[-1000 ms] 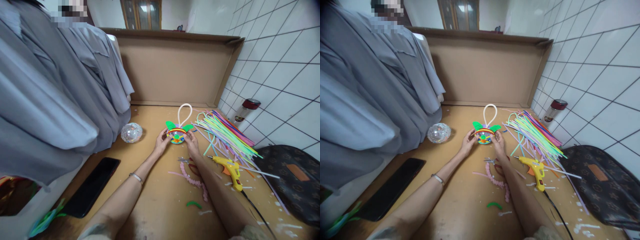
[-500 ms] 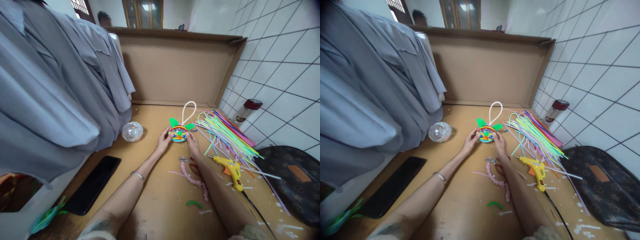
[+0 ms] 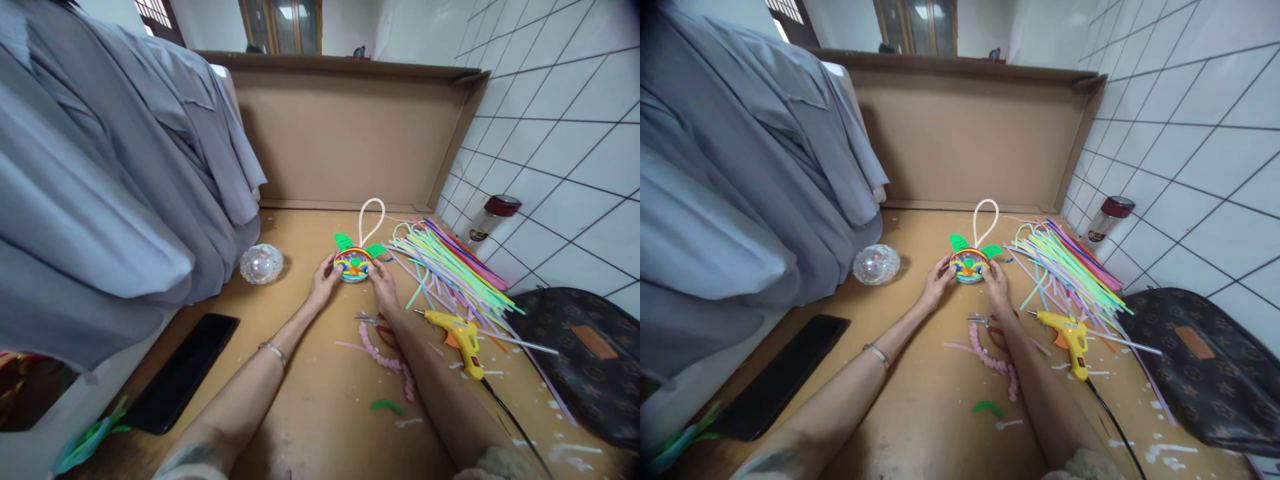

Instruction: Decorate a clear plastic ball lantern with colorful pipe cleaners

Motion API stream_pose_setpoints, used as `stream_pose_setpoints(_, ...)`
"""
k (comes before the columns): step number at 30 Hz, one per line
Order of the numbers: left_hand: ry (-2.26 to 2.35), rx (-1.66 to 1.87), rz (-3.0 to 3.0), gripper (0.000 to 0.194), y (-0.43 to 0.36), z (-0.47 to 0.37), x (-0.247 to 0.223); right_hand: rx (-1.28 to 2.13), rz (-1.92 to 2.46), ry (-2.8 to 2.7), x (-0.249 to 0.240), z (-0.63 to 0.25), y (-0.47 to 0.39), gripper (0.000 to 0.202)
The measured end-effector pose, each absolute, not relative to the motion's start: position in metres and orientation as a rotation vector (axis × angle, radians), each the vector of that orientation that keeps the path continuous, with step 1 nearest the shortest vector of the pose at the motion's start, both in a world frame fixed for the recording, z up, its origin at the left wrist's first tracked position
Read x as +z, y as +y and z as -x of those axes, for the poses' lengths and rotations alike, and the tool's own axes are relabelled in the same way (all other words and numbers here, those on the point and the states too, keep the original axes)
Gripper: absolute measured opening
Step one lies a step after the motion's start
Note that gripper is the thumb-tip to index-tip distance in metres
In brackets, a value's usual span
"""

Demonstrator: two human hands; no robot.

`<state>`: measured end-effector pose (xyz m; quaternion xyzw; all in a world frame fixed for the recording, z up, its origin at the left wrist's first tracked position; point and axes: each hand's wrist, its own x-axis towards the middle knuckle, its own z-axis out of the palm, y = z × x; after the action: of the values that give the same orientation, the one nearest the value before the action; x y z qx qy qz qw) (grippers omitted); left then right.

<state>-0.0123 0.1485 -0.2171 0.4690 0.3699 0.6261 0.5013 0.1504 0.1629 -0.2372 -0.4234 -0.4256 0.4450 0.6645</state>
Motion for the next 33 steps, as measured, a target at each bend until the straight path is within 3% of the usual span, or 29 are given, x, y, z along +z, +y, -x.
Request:
stream_pose_setpoints(26,0.896,1.479,-1.203,0.070,0.148,0.009,-0.218,1.052,1.029,-0.924,-0.219,-0.146,0.153,0.069)
stream_pose_setpoints(30,0.952,1.516,-1.284,0.061,0.147,0.010,-0.219,1.052,0.994,-0.948,-0.217,-0.145,0.152,0.063)
stream_pose_setpoints(33,1.108,1.637,-1.439,0.043,0.140,0.011,-0.214,1.044,0.986,-0.945,-0.216,-0.145,0.152,0.059)
